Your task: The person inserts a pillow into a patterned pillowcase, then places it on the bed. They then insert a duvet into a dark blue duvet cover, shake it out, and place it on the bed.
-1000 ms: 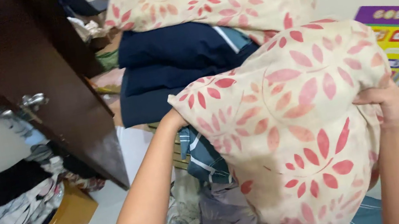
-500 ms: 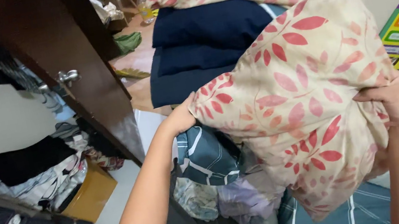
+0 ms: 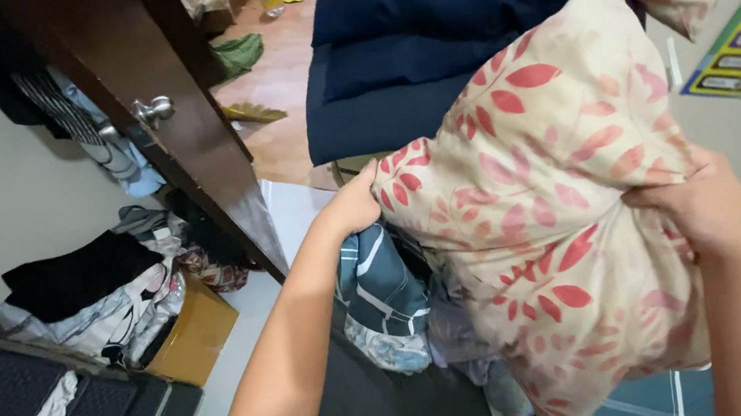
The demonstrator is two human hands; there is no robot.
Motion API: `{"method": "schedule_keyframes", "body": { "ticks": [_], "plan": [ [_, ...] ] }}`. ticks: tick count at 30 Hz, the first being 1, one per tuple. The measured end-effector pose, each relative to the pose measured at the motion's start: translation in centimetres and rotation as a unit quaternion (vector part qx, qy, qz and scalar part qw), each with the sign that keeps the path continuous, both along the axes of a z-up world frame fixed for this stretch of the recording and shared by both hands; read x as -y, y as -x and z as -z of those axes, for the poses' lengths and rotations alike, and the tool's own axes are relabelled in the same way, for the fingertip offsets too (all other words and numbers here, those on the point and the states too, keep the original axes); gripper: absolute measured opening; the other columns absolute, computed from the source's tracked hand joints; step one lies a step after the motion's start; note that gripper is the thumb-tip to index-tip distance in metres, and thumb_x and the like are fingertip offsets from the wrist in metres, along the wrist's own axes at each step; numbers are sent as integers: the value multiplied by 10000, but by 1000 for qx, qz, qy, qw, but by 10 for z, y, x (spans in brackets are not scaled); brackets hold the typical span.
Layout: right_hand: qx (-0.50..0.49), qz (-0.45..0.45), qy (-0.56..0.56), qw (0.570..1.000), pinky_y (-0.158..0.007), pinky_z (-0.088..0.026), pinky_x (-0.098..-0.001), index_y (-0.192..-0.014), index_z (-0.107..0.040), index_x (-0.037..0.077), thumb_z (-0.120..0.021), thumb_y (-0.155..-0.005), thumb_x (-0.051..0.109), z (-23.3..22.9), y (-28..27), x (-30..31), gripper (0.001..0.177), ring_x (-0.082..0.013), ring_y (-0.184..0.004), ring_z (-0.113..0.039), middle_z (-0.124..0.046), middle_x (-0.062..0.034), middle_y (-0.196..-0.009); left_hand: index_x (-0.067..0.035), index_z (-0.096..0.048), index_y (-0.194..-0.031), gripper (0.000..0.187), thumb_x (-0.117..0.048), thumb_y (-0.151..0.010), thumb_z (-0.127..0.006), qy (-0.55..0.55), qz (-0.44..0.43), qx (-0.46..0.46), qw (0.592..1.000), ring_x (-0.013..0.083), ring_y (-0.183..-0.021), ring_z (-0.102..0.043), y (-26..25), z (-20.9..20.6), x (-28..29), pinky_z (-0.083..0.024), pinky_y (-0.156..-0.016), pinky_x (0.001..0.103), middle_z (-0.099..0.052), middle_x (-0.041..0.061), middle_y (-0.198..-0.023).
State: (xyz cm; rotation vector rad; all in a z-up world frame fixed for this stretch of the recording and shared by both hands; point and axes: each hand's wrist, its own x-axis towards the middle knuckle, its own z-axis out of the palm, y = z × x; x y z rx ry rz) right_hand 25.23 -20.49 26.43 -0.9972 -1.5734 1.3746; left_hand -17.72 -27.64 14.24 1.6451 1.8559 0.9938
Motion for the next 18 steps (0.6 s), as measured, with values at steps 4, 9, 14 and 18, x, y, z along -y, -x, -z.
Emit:
{"method": "schedule_keyframes", "body": {
  "ticks": [4, 9, 14, 18],
  "plan": [
    [231, 49, 33, 971, -417, -365, -329, -1488, -687, 246, -784, -888, 26, 7, 16, 47, 646, -214, -529, -465, -621, -224, -816, -59, -398, -1532, 726, -20, -836, -601, 23, 27, -11, 999, 343, -1315, -576, -6, 6, -3, -453, -1066, 351, -603, 233, -1400],
    [150, -115, -49, 981, -493, -462, -237, -1293, -704, 164, -745, -801, 75, 34, 41, 77, 501, -77, -707, -584, -701, -1, -1151, -147, -444, -1568, 799, 27, -797, -561, 9, 77, -31, 997, 378, -1326, -572, -27, -1, -16, -446, -1111, 367, -637, 223, -1412],
    [153, -172, -86, 969, -649, -550, -258, -1250, -735, 122, -652, -799, 25, 97, 46, 60, 468, -139, -921, -696, -756, -66, -1289, -99, -363, -1545, 761, -96, -863, -701, -20, 138, 23, 990, 361, -1379, -548, -56, -27, -10, -417, -1135, 371, -568, 251, -1475],
    [192, -181, -355, 897, -891, -538, -351, -1231, -751, 108, -729, -814, 42, 142, 50, 52, 423, -316, -1145, -675, -652, -190, -1370, -201, -272, -1583, 1100, 69, -616, -721, 130, 90, -60, 986, 411, -1371, -460, -84, -54, -9, -415, -1105, 354, -379, 302, -1500]
  ]
}}
